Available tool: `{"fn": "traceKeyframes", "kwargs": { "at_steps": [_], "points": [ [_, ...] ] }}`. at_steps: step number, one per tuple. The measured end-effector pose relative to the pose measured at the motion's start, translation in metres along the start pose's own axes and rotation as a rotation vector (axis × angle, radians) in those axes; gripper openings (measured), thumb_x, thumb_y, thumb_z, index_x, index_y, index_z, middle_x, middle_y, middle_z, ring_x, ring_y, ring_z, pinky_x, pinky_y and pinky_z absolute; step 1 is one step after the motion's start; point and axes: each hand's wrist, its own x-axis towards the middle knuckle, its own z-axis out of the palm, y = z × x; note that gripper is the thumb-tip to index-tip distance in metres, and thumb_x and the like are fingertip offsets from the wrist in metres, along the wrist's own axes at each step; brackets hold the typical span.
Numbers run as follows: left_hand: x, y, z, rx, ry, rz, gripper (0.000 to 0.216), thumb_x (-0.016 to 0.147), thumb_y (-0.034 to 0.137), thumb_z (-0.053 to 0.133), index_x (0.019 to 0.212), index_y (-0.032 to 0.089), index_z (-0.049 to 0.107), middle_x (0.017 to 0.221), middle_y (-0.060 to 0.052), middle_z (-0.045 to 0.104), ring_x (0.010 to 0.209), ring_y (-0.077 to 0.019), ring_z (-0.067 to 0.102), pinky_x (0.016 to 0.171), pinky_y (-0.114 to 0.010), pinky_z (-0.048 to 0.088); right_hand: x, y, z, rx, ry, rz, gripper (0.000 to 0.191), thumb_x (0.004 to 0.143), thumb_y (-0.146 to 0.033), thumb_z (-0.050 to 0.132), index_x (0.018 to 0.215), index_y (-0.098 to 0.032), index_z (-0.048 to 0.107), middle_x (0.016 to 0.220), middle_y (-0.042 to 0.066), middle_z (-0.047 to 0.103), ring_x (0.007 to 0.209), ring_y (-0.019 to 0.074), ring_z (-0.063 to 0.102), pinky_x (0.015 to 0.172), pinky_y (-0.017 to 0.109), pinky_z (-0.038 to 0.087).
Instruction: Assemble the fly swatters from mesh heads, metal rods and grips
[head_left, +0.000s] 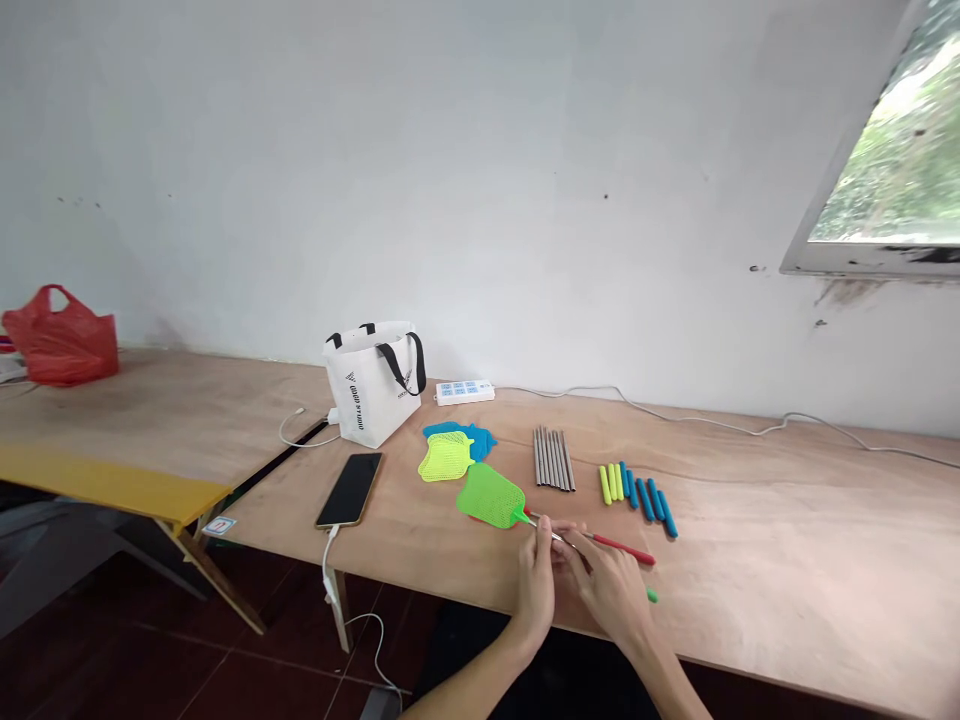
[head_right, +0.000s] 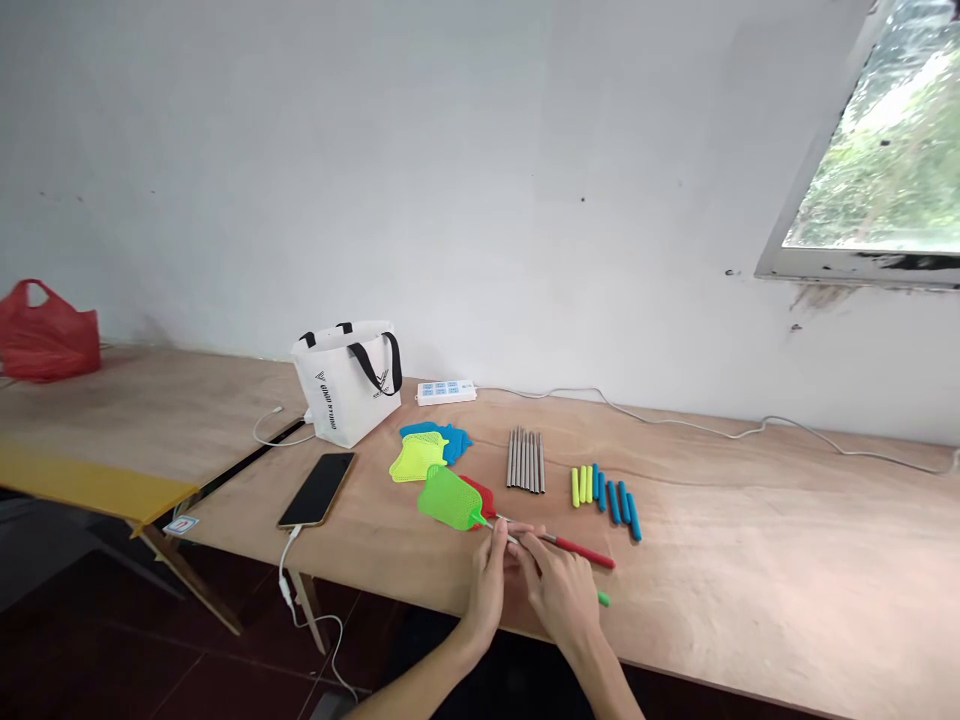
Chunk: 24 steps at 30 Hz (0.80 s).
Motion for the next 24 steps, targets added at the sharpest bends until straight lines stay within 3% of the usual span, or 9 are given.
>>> {"fn": "traceKeyframes", "kwargs": {
  "at_steps": [5,9,16,21,24],
  "points": [
    [0.000,-0.010,-0.001,0.019,-0.081,-0.079,0.063,0.088,0.073,0.053,0.096,0.014,0.074,0.100,-0.016,0.077,0.099,-0.0312,0.072,0.084,-0.039,0.057,0.000,-0.004,0.008,0.096,-0.070,0.056,0.043,0.105,-0.040,0.031,0.109,-0.026,0.072,0.090,0.004,0.079,0.076,0.0210,0.075,0.060,0.024,0.045],
    [0.004,-0.015,-0.006,0.018,-0.091,-0.134,0.058,0.081,0.071,0.064,0.096,0.015,0.069,0.095,-0.012,0.075,0.091,-0.0288,0.072,0.075,-0.035,0.057,-0.001,0.004,0.009,0.113,-0.122,0.045,0.038,0.104,-0.034,0.034,0.118,-0.026,0.068,0.093,0.005,0.079,0.082,0.0212,0.075,0.065,0.025,0.049],
    [0.002,-0.016,-0.004,0.045,-0.094,-0.059,0.043,0.084,0.058,0.070,0.098,0.018,0.069,0.102,-0.011,0.073,0.101,-0.0280,0.069,0.088,-0.036,0.053,-0.006,0.008,0.015,0.000,-0.100,0.014,0.040,0.103,-0.033,0.032,0.118,-0.021,0.068,0.090,0.007,0.079,0.078,0.0225,0.075,0.064,0.026,0.047],
    [0.002,-0.015,-0.005,0.030,-0.064,-0.143,0.059,0.087,0.072,0.055,0.099,0.016,0.072,0.095,-0.012,0.074,0.094,-0.0298,0.070,0.080,-0.038,0.055,-0.004,0.005,0.012,-0.005,-0.091,-0.013,0.043,0.106,-0.040,0.029,0.116,-0.021,0.067,0.089,0.007,0.079,0.078,0.0212,0.075,0.063,0.025,0.046],
    [0.003,-0.015,-0.004,0.018,-0.051,-0.114,0.065,0.088,0.075,0.049,0.095,0.016,0.073,0.094,-0.014,0.075,0.095,-0.0302,0.070,0.080,-0.038,0.055,-0.003,0.003,0.011,-0.020,-0.086,-0.024,0.046,0.107,-0.041,0.026,0.107,-0.021,0.067,0.083,0.006,0.078,0.074,0.0203,0.074,0.060,0.024,0.043]
  ]
}}
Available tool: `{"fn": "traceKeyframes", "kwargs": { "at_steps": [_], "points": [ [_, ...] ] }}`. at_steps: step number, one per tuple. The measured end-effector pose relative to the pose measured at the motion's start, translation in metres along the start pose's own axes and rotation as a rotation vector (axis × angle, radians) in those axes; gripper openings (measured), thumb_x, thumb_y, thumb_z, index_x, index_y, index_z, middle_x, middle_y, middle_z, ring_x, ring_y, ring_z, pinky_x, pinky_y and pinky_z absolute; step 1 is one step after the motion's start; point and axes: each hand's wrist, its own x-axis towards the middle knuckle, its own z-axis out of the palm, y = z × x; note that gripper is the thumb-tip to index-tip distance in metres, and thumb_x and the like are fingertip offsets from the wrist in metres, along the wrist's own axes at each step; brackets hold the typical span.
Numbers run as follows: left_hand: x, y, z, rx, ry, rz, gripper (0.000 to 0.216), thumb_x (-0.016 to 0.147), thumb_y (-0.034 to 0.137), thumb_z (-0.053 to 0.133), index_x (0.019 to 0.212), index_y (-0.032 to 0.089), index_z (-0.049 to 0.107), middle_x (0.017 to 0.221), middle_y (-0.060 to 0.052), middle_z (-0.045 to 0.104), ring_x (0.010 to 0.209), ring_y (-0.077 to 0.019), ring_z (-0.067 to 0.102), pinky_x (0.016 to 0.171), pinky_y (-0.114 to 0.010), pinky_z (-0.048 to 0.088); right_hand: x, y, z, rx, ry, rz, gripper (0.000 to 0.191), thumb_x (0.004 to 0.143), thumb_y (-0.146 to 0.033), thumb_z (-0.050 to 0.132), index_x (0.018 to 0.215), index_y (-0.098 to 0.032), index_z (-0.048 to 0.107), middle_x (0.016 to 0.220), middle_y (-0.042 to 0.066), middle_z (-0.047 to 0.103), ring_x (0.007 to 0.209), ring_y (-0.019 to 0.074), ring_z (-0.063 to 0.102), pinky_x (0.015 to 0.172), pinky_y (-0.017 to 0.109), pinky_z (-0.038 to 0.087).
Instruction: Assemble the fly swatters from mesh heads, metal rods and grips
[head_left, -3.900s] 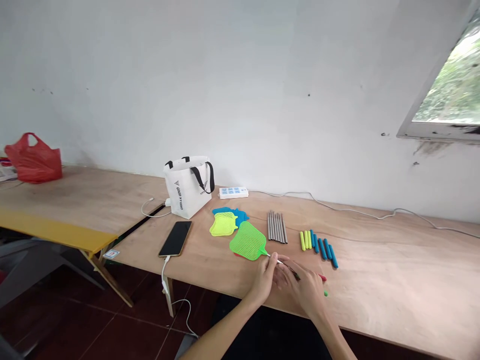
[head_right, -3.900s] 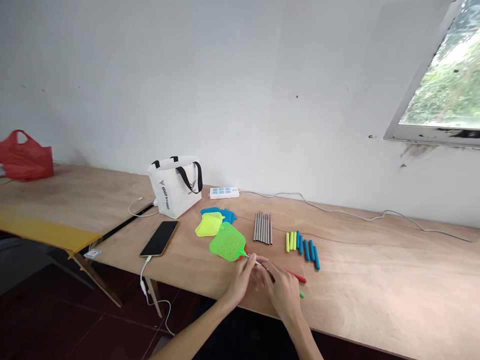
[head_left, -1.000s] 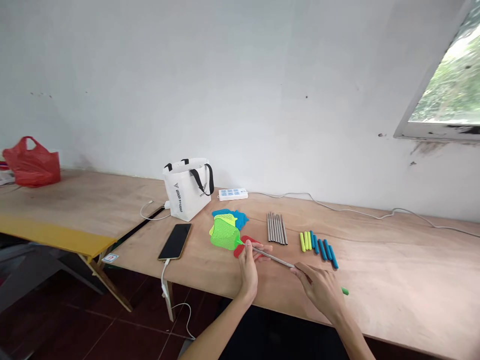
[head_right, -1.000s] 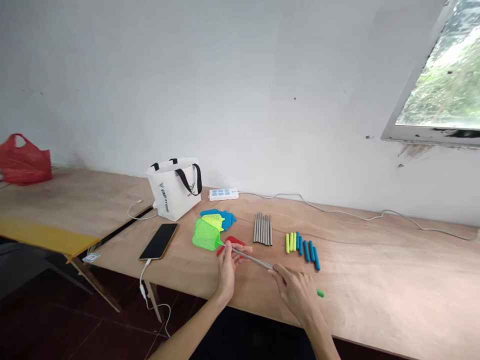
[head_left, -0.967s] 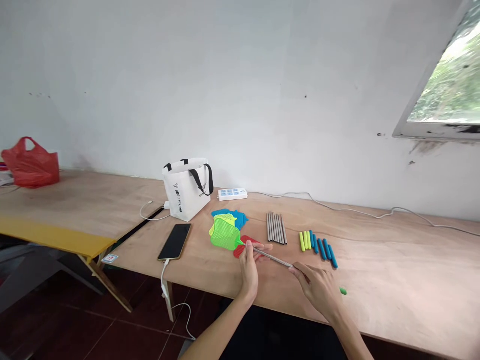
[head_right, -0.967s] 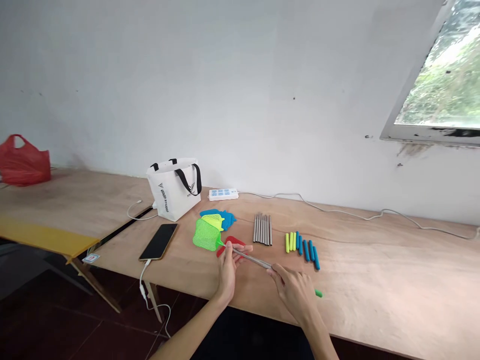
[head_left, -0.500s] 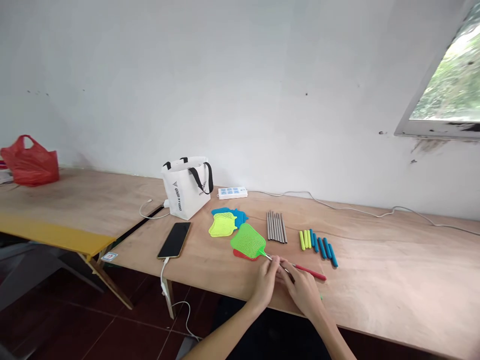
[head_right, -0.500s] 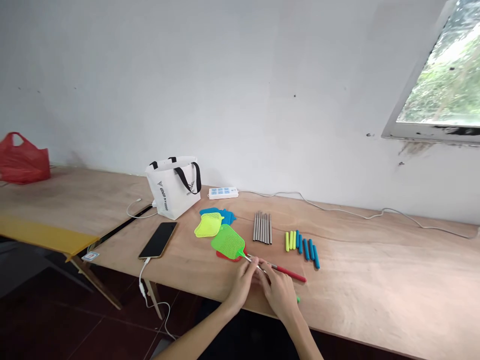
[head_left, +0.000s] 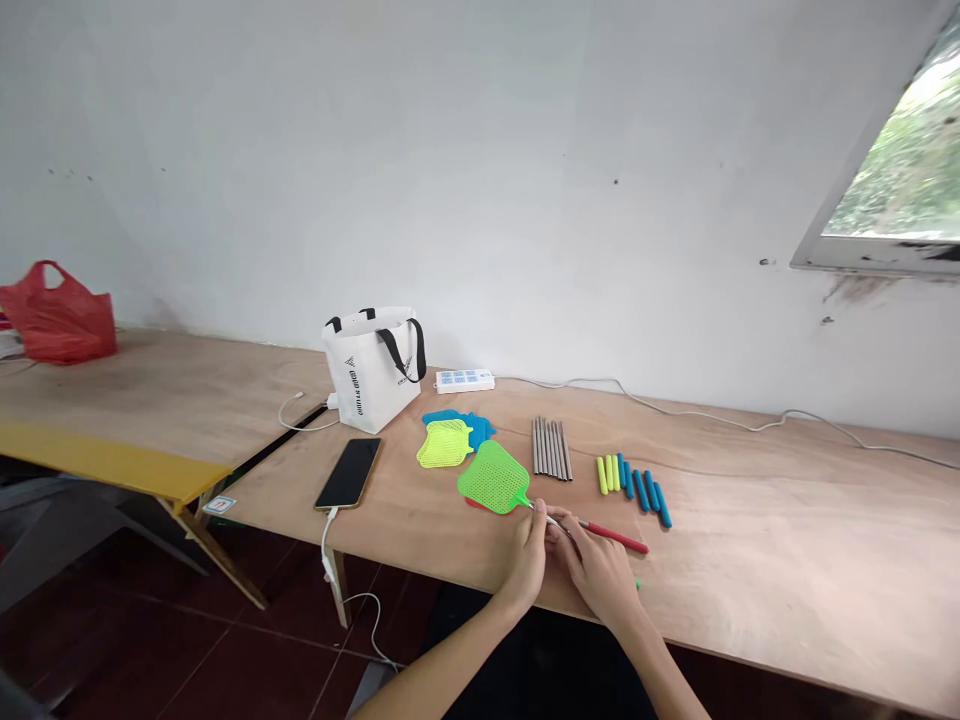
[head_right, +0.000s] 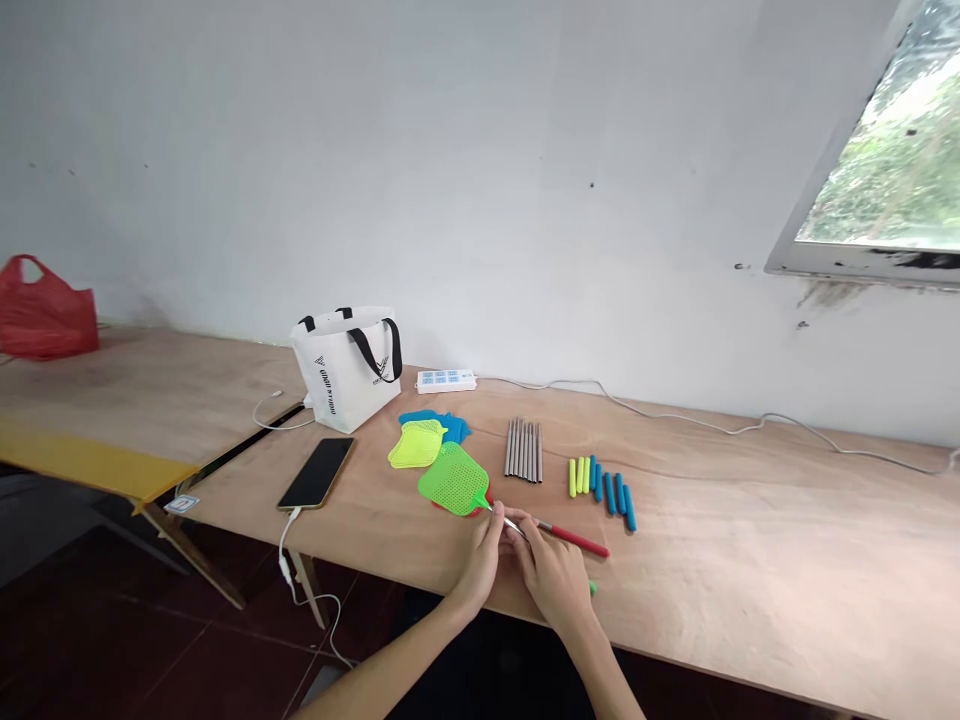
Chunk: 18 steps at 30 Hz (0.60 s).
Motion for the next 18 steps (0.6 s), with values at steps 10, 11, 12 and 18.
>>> {"fn": "traceKeyframes", "kwargs": {
  "at_steps": [10,11,12,18],
  "points": [
    [0.004,-0.001,-0.003,-0.027,0.036,-0.009,0.064,0.083,0.076,0.057,0.087,0.015,0.072,0.094,-0.013,0.074,0.095,-0.0293,0.069,0.084,-0.036,0.052,0.000,0.002,0.004,-0.069,-0.013,-0.007,0.045,0.107,-0.038,0.025,0.100,-0.023,0.066,0.081,0.005,0.077,0.070,0.0196,0.072,0.057,0.025,0.039],
    [0.003,0.001,-0.003,-0.036,0.036,-0.013,0.062,0.083,0.076,0.058,0.087,0.015,0.072,0.095,-0.013,0.074,0.096,-0.0292,0.069,0.084,-0.036,0.052,0.000,0.002,0.004,-0.068,-0.011,-0.007,0.045,0.107,-0.039,0.024,0.100,-0.022,0.066,0.080,0.005,0.076,0.070,0.0193,0.072,0.057,0.025,0.038],
    [0.002,0.003,-0.003,-0.045,0.035,-0.015,0.061,0.083,0.075,0.059,0.087,0.015,0.072,0.096,-0.013,0.075,0.096,-0.0291,0.069,0.085,-0.036,0.052,0.000,0.001,0.004,-0.064,-0.009,-0.005,0.045,0.108,-0.039,0.024,0.101,-0.023,0.065,0.079,0.005,0.076,0.069,0.0191,0.072,0.057,0.024,0.038],
    [-0.003,0.006,0.001,-0.108,0.062,0.009,0.059,0.079,0.075,0.064,0.084,0.017,0.072,0.099,-0.014,0.075,0.103,-0.0311,0.069,0.090,-0.039,0.051,0.002,-0.003,0.006,-0.021,-0.007,0.011,0.046,0.107,-0.041,0.024,0.099,-0.024,0.066,0.082,0.004,0.077,0.068,0.0183,0.071,0.056,0.024,0.036]
  ]
}}
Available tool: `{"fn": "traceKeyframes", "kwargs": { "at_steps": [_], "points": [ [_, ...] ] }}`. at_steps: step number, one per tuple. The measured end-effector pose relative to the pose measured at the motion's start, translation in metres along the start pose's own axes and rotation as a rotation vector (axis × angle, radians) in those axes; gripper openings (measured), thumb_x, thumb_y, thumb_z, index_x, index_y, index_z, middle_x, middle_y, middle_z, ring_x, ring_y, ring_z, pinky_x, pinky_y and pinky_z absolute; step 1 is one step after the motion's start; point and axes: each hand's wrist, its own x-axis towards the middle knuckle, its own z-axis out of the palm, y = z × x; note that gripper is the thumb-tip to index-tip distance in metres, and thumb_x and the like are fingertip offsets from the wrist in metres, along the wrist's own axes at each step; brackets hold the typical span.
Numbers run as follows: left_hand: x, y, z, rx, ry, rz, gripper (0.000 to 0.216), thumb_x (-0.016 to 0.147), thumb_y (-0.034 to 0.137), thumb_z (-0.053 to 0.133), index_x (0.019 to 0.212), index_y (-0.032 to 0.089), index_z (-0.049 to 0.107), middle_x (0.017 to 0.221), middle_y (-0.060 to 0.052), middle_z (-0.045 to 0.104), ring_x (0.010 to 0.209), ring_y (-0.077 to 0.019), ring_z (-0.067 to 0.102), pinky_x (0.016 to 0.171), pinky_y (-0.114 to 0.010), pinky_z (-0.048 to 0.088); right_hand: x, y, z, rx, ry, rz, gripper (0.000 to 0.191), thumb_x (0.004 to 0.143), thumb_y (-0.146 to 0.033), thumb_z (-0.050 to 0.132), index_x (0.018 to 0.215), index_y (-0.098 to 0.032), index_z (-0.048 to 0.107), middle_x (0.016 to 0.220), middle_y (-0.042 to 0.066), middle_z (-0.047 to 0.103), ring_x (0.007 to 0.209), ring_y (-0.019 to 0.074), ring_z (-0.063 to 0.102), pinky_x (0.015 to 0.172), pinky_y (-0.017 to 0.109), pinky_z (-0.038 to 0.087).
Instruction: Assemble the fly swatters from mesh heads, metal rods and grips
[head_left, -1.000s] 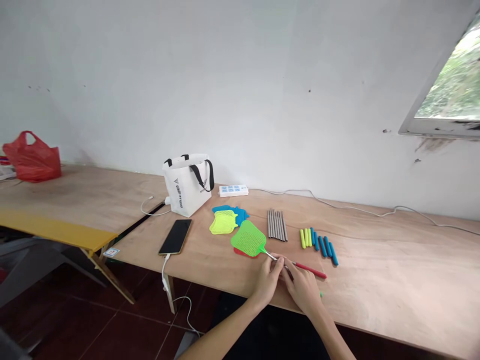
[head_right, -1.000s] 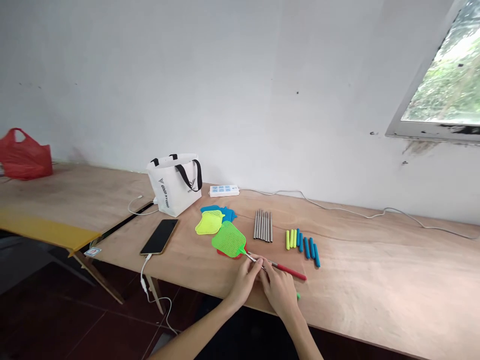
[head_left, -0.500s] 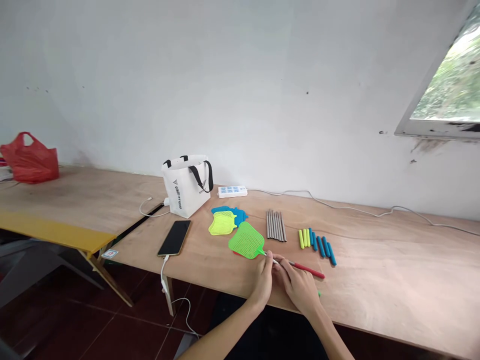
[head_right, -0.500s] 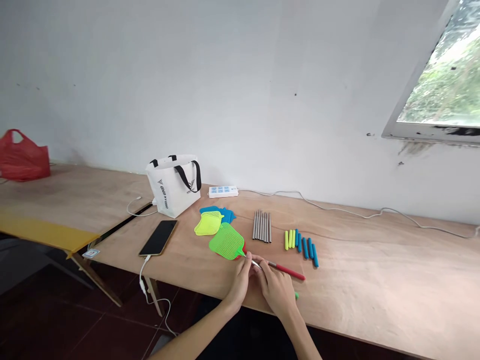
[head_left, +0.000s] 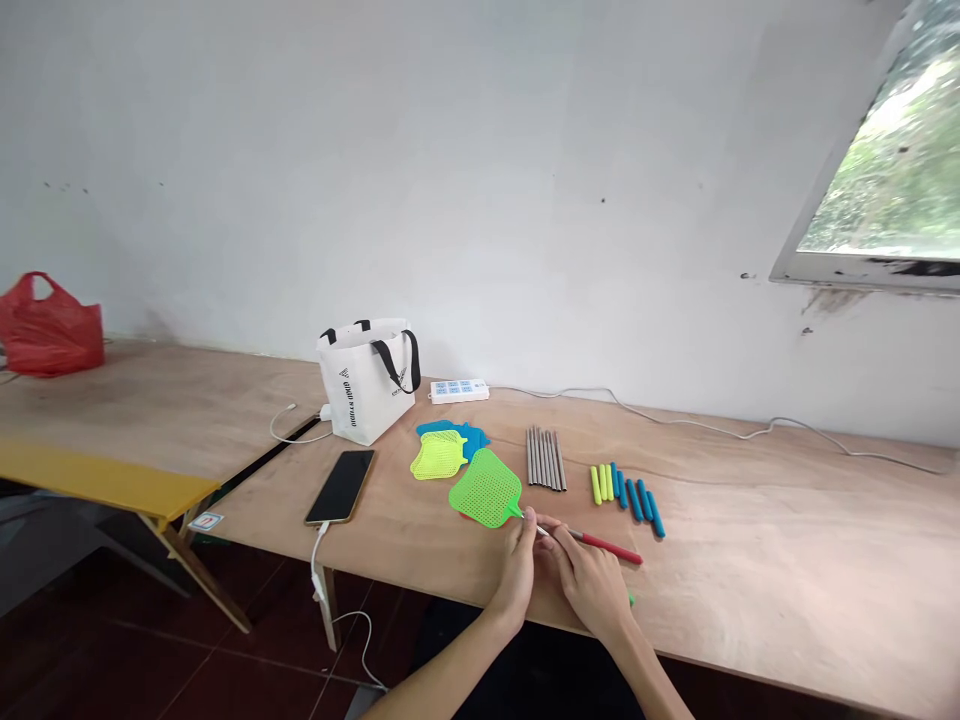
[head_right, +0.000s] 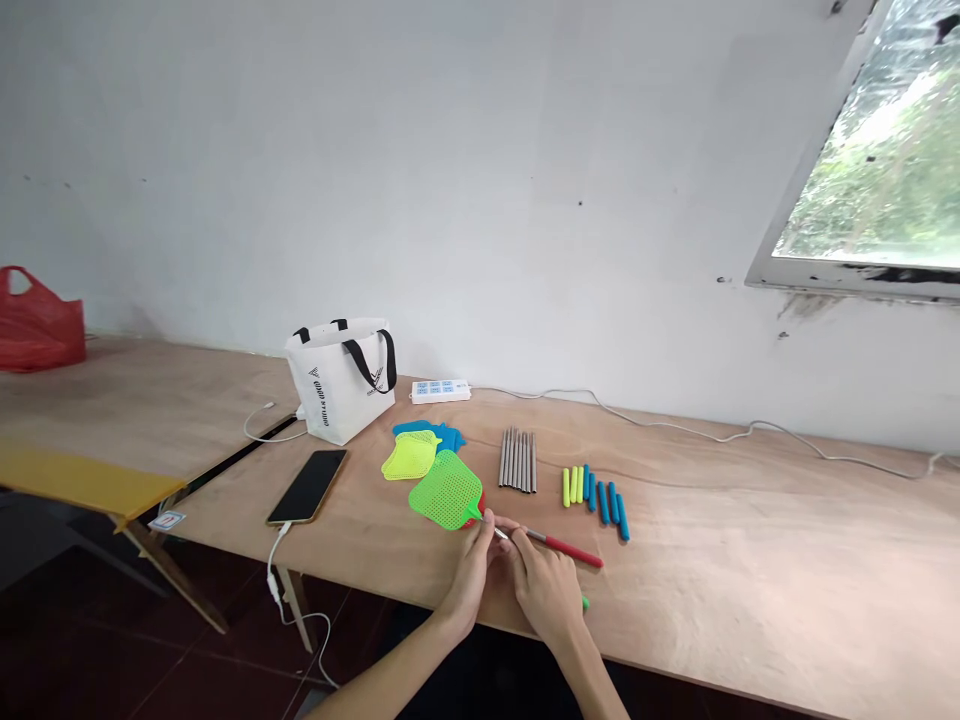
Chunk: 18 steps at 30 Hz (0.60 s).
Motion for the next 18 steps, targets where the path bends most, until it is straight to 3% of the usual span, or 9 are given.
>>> {"fn": "traceKeyframes", "kwargs": {
  "at_steps": [4,8,13,18],
  "points": [
    [0.011,0.010,-0.007,-0.029,0.068,0.041,0.059,0.081,0.075,0.062,0.082,0.017,0.070,0.095,-0.014,0.076,0.101,-0.0307,0.070,0.089,-0.040,0.051,-0.002,0.010,-0.003,-0.066,-0.021,0.016,0.044,0.106,-0.042,0.027,0.104,-0.026,0.068,0.078,0.004,0.077,0.065,0.0199,0.070,0.054,0.026,0.033],
    [0.032,0.031,-0.026,-0.042,0.197,0.088,0.056,0.080,0.071,0.066,0.082,0.015,0.069,0.094,-0.015,0.077,0.096,-0.0275,0.072,0.082,-0.034,0.052,-0.005,0.034,-0.012,-0.143,-0.080,0.038,0.041,0.105,-0.043,0.032,0.096,-0.027,0.068,0.072,0.003,0.075,0.065,0.0216,0.070,0.056,0.027,0.032],
    [0.037,0.029,-0.032,-0.062,0.173,0.077,0.054,0.080,0.070,0.066,0.084,0.016,0.066,0.086,-0.013,0.077,0.087,-0.0269,0.074,0.069,-0.030,0.053,-0.006,0.049,-0.015,-0.095,-0.133,0.028,0.044,0.107,-0.044,0.028,0.093,-0.026,0.066,0.076,0.004,0.076,0.068,0.0225,0.070,0.058,0.028,0.032],
    [0.027,0.016,-0.020,-0.103,0.111,0.043,0.059,0.081,0.077,0.059,0.085,0.018,0.060,0.079,-0.010,0.076,0.078,-0.0262,0.074,0.072,-0.035,0.055,-0.006,0.043,-0.011,-0.081,-0.120,0.038,0.044,0.107,-0.044,0.028,0.093,-0.026,0.065,0.076,0.004,0.075,0.069,0.0223,0.070,0.059,0.027,0.033]
  ]
}}
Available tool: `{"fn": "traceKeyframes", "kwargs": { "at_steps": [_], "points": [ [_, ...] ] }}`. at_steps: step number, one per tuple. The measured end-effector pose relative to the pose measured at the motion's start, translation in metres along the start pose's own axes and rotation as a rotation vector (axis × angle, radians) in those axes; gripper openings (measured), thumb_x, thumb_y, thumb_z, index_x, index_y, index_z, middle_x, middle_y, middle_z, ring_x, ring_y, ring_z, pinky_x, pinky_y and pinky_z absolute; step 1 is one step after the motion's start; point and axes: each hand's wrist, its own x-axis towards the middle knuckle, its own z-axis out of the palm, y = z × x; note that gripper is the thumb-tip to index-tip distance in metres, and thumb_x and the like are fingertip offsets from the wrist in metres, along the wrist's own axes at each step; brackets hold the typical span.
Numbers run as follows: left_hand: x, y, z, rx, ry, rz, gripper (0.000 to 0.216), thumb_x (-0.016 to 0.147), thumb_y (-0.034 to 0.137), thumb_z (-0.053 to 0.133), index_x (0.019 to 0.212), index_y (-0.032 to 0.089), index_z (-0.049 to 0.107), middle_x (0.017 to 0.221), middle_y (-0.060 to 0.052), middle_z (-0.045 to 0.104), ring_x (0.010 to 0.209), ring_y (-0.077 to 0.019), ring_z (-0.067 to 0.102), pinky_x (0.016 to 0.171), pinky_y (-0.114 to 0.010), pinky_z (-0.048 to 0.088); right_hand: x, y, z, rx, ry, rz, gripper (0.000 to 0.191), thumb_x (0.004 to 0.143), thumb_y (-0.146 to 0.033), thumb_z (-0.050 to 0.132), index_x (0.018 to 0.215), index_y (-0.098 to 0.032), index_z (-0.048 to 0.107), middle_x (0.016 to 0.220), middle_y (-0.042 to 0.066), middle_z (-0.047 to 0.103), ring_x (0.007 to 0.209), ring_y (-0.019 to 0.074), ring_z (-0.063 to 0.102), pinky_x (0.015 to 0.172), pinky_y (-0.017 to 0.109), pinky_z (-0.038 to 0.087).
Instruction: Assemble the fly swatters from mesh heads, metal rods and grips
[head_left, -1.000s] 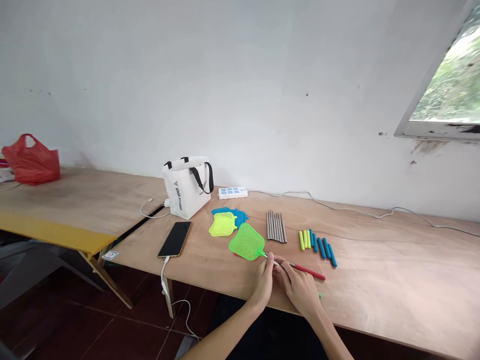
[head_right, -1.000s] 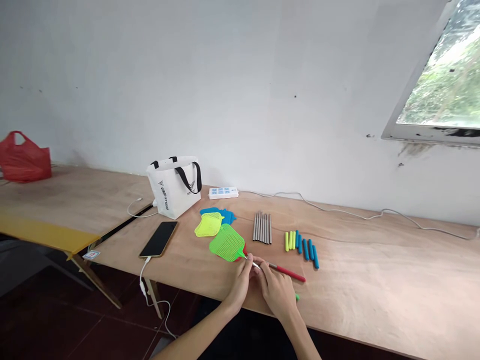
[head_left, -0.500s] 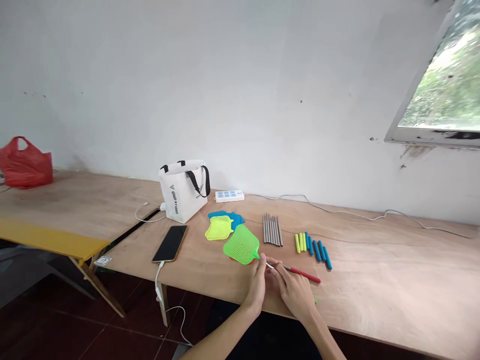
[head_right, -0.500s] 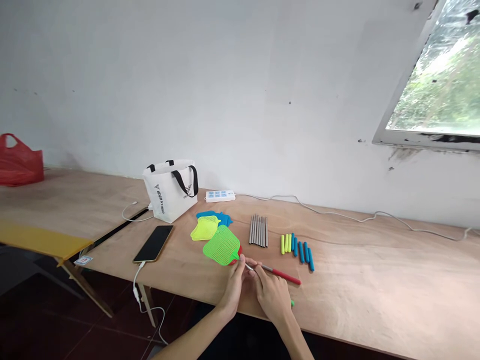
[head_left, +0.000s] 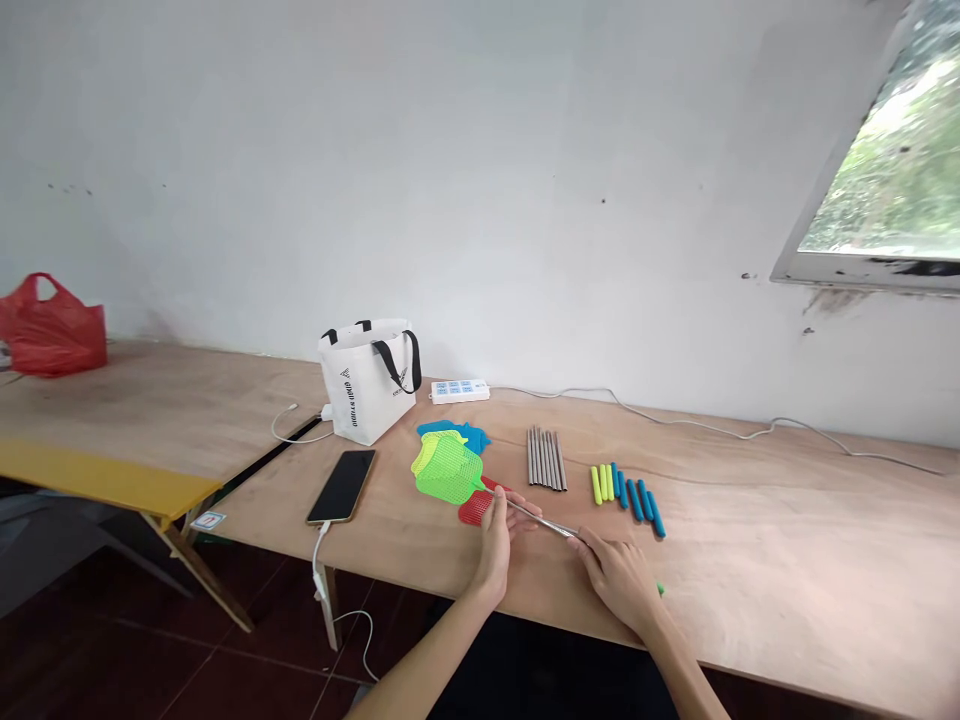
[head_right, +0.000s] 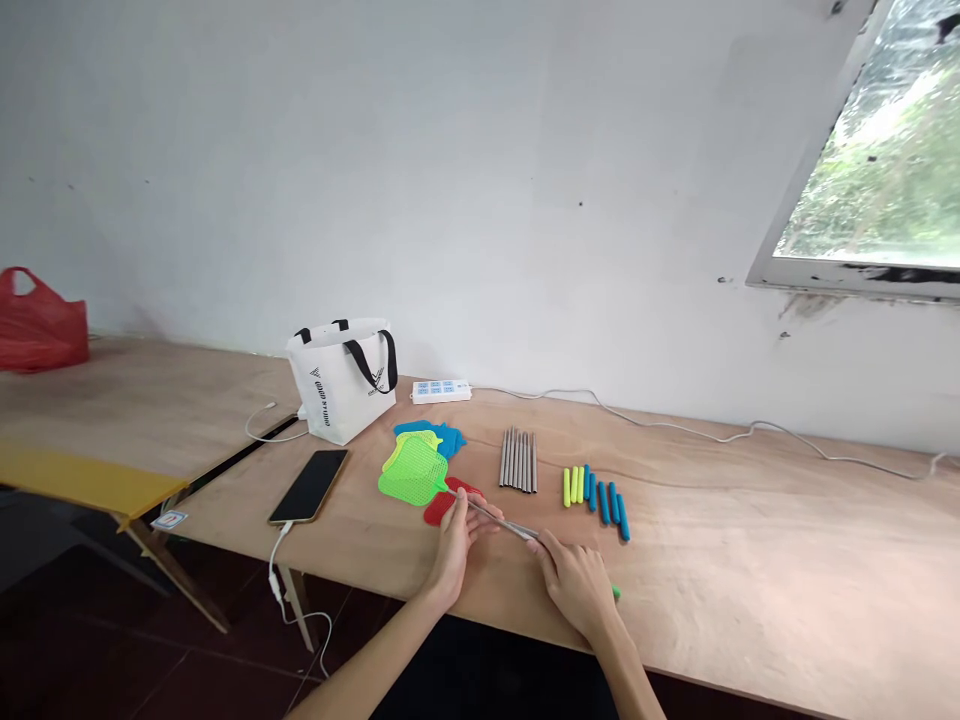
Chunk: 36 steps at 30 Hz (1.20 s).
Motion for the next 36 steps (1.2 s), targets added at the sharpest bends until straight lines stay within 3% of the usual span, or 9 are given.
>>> {"fn": "traceKeyframes", "kwargs": {
  "at_steps": [5,8,10,13,20,29,32,36],
  "points": [
    [0.009,0.025,-0.004,-0.008,0.029,0.098,0.056,0.083,0.075,0.061,0.071,0.020,0.054,0.067,-0.004,0.069,0.071,-0.0232,0.072,0.076,-0.035,0.053,0.000,0.003,-0.008,0.002,0.015,-0.050,0.048,0.107,-0.046,0.025,0.092,-0.026,0.065,0.070,0.003,0.073,0.064,0.0210,0.068,0.058,0.027,0.033],
    [0.026,0.058,-0.020,-0.044,0.107,0.270,0.056,0.081,0.073,0.065,0.065,0.021,0.051,0.056,0.001,0.059,0.062,-0.0192,0.065,0.075,-0.034,0.052,-0.002,0.026,-0.024,0.044,0.043,-0.056,0.050,0.106,-0.048,0.026,0.084,-0.026,0.064,0.070,0.004,0.071,0.064,0.0203,0.067,0.058,0.027,0.034],
    [0.034,0.076,-0.030,0.014,0.167,0.362,0.055,0.081,0.070,0.067,0.064,0.021,0.052,0.059,-0.001,0.061,0.064,-0.0179,0.063,0.070,-0.030,0.049,-0.004,0.045,-0.035,0.089,0.018,-0.064,0.049,0.105,-0.051,0.029,0.077,-0.026,0.061,0.065,0.002,0.067,0.061,0.0192,0.065,0.058,0.026,0.035],
    [0.036,0.089,-0.033,0.060,0.095,0.365,0.053,0.084,0.069,0.065,0.067,0.020,0.055,0.065,-0.004,0.066,0.065,-0.0177,0.063,0.065,-0.028,0.046,-0.005,0.066,-0.042,0.159,0.032,-0.004,0.050,0.104,-0.054,0.029,0.075,-0.026,0.059,0.060,0.000,0.062,0.057,0.0190,0.062,0.056,0.026,0.037],
    [0.028,0.092,-0.027,0.071,-0.043,0.215,0.049,0.084,0.064,0.066,0.076,0.016,0.063,0.076,-0.009,0.072,0.056,-0.0147,0.059,0.060,-0.028,0.046,-0.007,0.071,-0.036,0.296,-0.014,0.104,0.049,0.100,-0.060,0.034,0.077,-0.026,0.060,0.059,0.000,0.061,0.057,0.0189,0.060,0.059,0.027,0.042],
    [0.032,0.087,-0.031,0.010,0.052,0.244,0.050,0.087,0.067,0.060,0.084,0.017,0.061,0.065,-0.004,0.070,0.051,-0.0127,0.056,0.058,-0.026,0.046,-0.003,0.066,-0.037,0.261,-0.021,0.065,0.049,0.100,-0.059,0.033,0.073,-0.025,0.055,0.062,0.000,0.061,0.058,0.0186,0.059,0.058,0.026,0.038],
    [0.035,0.082,-0.033,0.066,0.115,0.313,0.052,0.088,0.067,0.058,0.078,0.017,0.064,0.068,-0.008,0.072,0.061,-0.0168,0.064,0.058,-0.026,0.048,-0.005,0.067,-0.039,0.249,-0.018,0.041,0.048,0.100,-0.058,0.034,0.074,-0.025,0.056,0.061,0.000,0.061,0.057,0.0186,0.059,0.057,0.026,0.037],
    [0.031,0.065,-0.026,0.155,0.176,0.334,0.056,0.088,0.069,0.055,0.080,0.015,0.069,0.092,-0.016,0.077,0.085,-0.0250,0.073,0.062,-0.028,0.052,-0.004,0.054,-0.039,0.212,0.012,0.007,0.048,0.102,-0.055,0.032,0.074,-0.025,0.057,0.059,0.000,0.060,0.055,0.0181,0.059,0.057,0.026,0.036]
  ]
}}
